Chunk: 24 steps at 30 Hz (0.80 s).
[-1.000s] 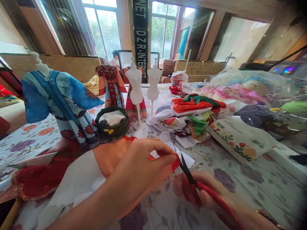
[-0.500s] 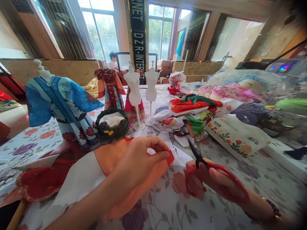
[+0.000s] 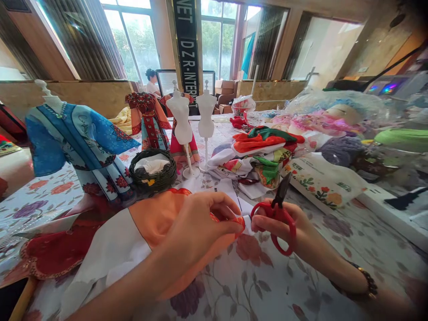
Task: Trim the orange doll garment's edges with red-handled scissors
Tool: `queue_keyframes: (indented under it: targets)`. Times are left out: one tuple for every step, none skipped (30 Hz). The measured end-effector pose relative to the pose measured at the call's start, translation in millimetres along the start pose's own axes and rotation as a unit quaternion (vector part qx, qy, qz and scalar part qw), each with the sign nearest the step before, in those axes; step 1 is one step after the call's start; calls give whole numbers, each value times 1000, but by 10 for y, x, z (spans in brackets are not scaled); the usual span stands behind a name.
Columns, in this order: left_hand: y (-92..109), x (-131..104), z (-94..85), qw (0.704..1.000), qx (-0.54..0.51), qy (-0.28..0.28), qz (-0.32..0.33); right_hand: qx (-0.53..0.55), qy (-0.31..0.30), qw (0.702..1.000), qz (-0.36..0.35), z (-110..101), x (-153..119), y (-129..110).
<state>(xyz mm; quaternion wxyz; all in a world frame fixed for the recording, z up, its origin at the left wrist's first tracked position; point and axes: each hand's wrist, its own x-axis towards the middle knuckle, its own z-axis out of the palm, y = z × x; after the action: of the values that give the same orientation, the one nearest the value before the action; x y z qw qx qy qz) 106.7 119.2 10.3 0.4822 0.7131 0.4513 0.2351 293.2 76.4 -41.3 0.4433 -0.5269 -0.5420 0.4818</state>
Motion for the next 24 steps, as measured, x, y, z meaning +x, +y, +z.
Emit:
queue_keyframes:
  targets:
    - [-4, -7, 11, 1000, 4, 0, 3, 5, -6, 1000, 1, 2, 7, 5]
    - [-8, -12, 22, 1000, 8, 0, 4, 10, -14, 1000, 2, 2, 15, 11]
    - [-9, -16, 33, 1000, 11, -3, 3, 12, -23, 1000, 6, 1, 24, 20]
    - [-10, -18, 45, 1000, 10, -10, 0, 13, -30, 999, 9, -1, 34, 29]
    - [-10, -19, 58, 1000, 9, -18, -5, 11, -38, 999, 15, -5, 44, 41]
    - [-10, -20, 72, 1000, 7, -26, -11, 10, -45, 999, 25, -10, 54, 53]
    - [-10, -20, 86, 999, 6, -34, -19, 10, -54, 998, 37, -14, 65, 65]
    - [-12, -22, 101, 999, 8, -42, -26, 11, -63, 997, 52, -17, 75, 76]
    - [-16, -25, 116, 998, 13, -50, -30, 12, -74, 995, 68, -19, 85, 85]
    - [-22, -29, 130, 998, 21, -58, -30, 12, -88, 993, 84, -18, 93, 92]
    - [-31, -34, 142, 997, 30, -67, -25, 10, -105, 989, 100, -16, 100, 95]
    - [-42, -41, 153, 996, 39, -76, -18, 8, -120, 986, 113, -11, 104, 97]
    - [-55, -49, 161, 995, 48, -85, -11, 7, -132, 983, 125, -5, 108, 98]
    - [-70, -57, 167, 994, 54, -93, -5, 10, -139, 981, 135, 2, 109, 98]
    - [-86, -66, 172, 993, 58, -100, -1, 15, -140, 980, 139, 9, 109, 100]
    - [-102, -74, 175, 993, 59, -104, 2, 21, -137, 981, 137, 15, 107, 104]
    - [-117, -82, 178, 992, 61, -108, 5, 28, -130, 983, 130, 21, 105, 110]
    - [-130, -88, 180, 992, 62, -112, 6, 34, -120, 985, 119, 26, 103, 115]
    - [-139, -93, 182, 991, 62, -119, 4, 39, -109, 987, 108, 31, 99, 118]
    - [-144, -94, 184, 990, 61, -126, -2, 42, -94, 990, 97, 36, 95, 117]
    - [-145, -91, 186, 989, 57, -134, -10, 44, -78, 992, 88, 42, 89, 111]
    - [-140, -85, 187, 988, 55, -141, -21, 44, -61, 994, 79, 48, 83, 97]
    - [-132, -76, 187, 987, 55, -146, -34, 43, -45, 996, 70, 56, 75, 78]
    - [-120, -64, 185, 986, 58, -147, -46, 42, -32, 997, 60, 64, 66, 55]
